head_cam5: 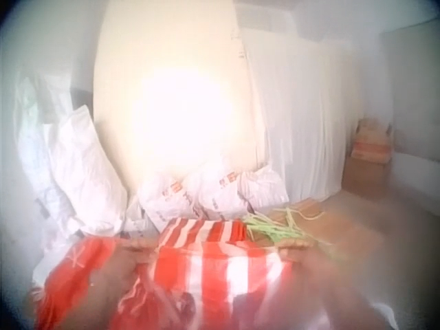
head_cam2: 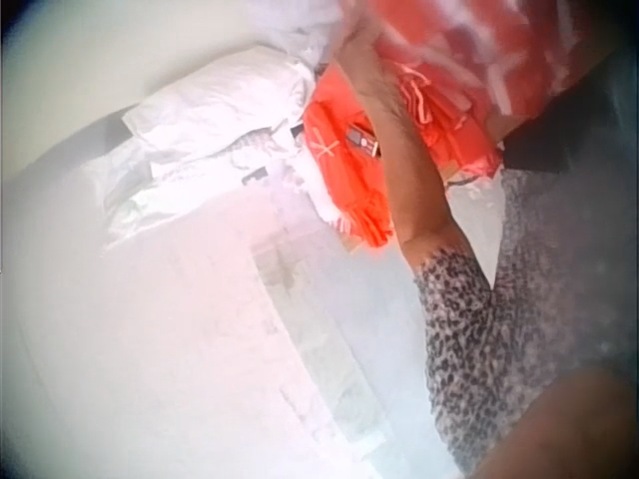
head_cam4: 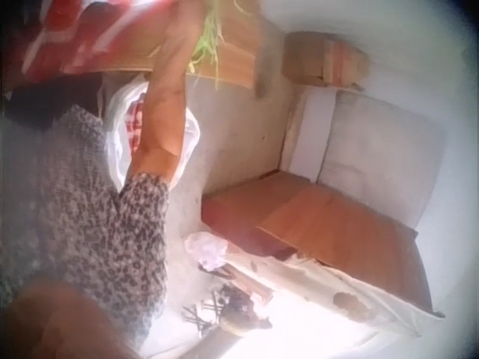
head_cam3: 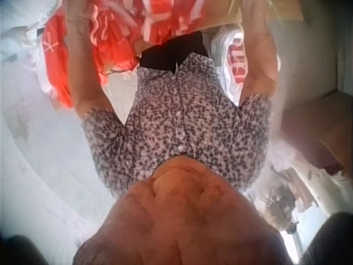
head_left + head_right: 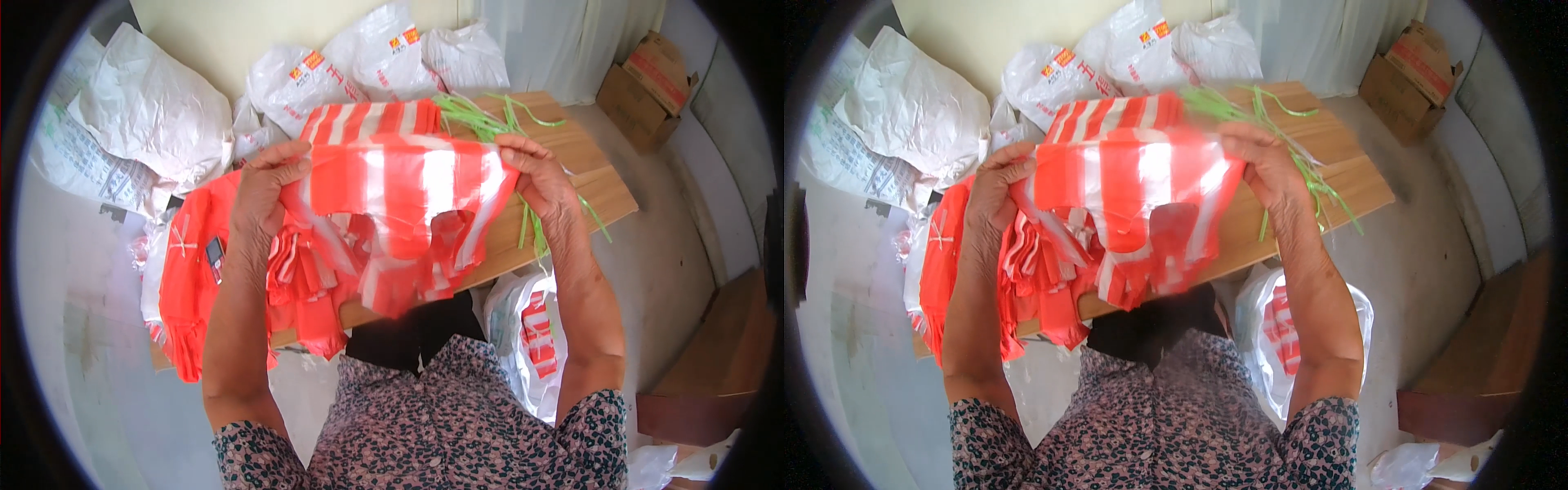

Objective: The person rolls plastic bags into bundles, ties them with plastic strips, and places the bundles into a bag. The person then separates, folds, and arranges more plastic bags on the table.

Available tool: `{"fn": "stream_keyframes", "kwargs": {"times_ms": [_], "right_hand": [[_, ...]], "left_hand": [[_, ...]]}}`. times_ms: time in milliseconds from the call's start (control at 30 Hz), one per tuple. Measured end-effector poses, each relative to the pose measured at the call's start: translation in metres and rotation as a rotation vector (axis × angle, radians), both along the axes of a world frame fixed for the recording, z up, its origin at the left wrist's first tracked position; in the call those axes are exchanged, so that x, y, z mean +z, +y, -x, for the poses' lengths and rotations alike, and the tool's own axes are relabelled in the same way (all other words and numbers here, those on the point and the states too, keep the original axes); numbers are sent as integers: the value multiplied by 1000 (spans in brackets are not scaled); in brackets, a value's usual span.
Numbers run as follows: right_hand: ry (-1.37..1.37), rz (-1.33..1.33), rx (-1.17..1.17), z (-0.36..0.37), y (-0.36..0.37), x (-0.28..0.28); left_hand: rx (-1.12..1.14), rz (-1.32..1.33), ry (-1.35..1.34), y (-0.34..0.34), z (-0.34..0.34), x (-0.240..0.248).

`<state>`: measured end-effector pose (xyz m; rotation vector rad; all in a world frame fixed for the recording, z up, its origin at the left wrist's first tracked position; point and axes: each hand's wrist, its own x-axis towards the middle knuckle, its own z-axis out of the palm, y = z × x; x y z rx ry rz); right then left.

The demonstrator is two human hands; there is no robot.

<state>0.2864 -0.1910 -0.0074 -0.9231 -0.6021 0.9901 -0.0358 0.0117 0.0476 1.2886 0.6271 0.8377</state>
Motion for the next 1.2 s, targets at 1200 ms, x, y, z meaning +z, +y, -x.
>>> {"fn": "stream_keyframes", "kwargs": {"times_ms": [1200], "right_hand": [[-1639, 115, -996, -6, 7, 137]], "left_hand": [[440, -1164, 267, -56, -29, 22]]}}
